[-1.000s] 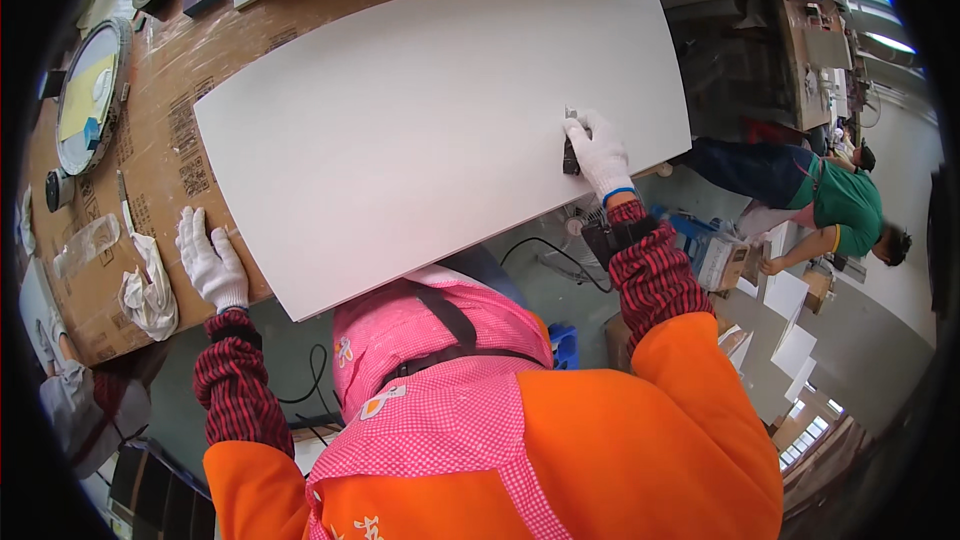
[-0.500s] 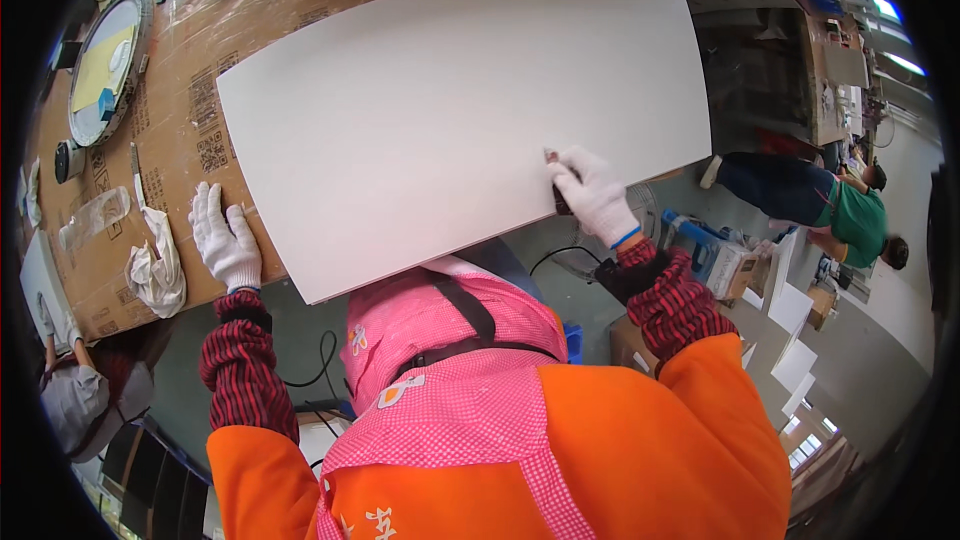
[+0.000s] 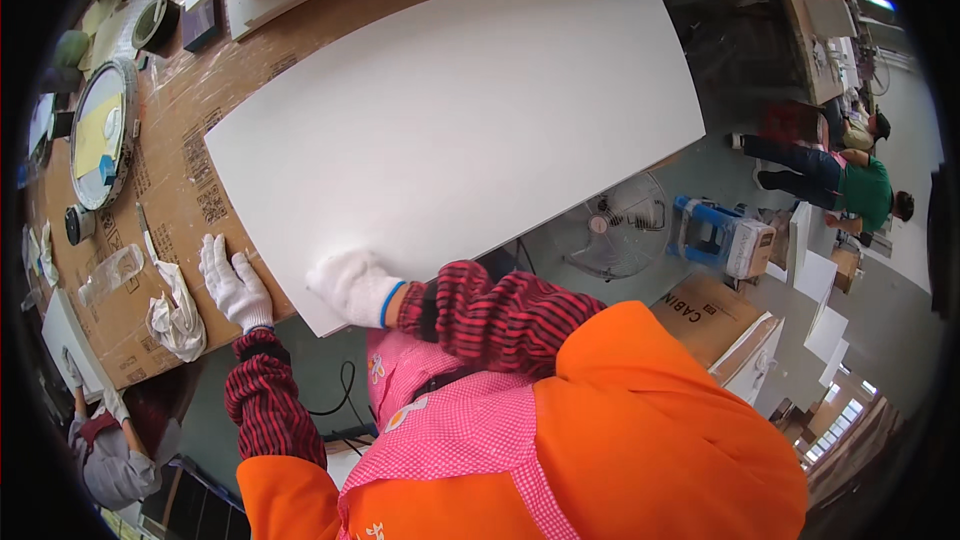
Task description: Sanding the edges and marking the surfaces of white furniture panels in a workshop.
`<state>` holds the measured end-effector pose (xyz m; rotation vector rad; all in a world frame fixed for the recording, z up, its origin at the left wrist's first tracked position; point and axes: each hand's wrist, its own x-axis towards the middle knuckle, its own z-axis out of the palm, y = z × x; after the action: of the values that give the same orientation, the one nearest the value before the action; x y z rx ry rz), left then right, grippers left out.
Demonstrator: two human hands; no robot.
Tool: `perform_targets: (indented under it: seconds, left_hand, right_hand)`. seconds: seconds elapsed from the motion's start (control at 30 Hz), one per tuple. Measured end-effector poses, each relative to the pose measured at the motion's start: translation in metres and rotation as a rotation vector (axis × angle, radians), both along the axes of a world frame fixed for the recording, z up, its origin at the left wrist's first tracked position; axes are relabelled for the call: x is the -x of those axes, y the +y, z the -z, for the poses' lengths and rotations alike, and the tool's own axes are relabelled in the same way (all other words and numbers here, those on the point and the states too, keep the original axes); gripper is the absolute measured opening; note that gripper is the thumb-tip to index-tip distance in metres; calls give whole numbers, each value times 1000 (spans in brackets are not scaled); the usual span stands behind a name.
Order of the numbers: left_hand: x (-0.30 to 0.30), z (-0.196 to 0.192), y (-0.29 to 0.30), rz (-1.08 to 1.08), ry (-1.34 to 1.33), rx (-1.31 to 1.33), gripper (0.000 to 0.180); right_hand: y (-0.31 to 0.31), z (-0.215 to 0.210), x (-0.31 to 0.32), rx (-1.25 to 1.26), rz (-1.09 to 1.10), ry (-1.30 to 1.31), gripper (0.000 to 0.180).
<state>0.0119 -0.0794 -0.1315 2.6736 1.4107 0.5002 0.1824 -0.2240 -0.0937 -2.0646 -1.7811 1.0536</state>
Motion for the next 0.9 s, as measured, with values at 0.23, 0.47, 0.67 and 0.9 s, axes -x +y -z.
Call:
perform_targets:
  seconds: [0.23, 0.47, 0.67, 0.9]
  left_hand:
    - [41, -4, 12, -79, -86, 206, 43]
    - [-122, -106, -67, 158, -279, 631, 39]
    - [-316, -113, -180, 972, 50, 721, 49]
    - [-354, -56, -132, 856, 144, 347, 60]
  right_hand:
    - [-73, 14, -130, -283, 203, -165, 12]
    - [-336, -10, -486, 10, 1358, -621, 30]
    - [-265, -32, -519, -334, 1682, 373, 33]
    - [-69, -17, -413, -527, 1252, 1613, 38]
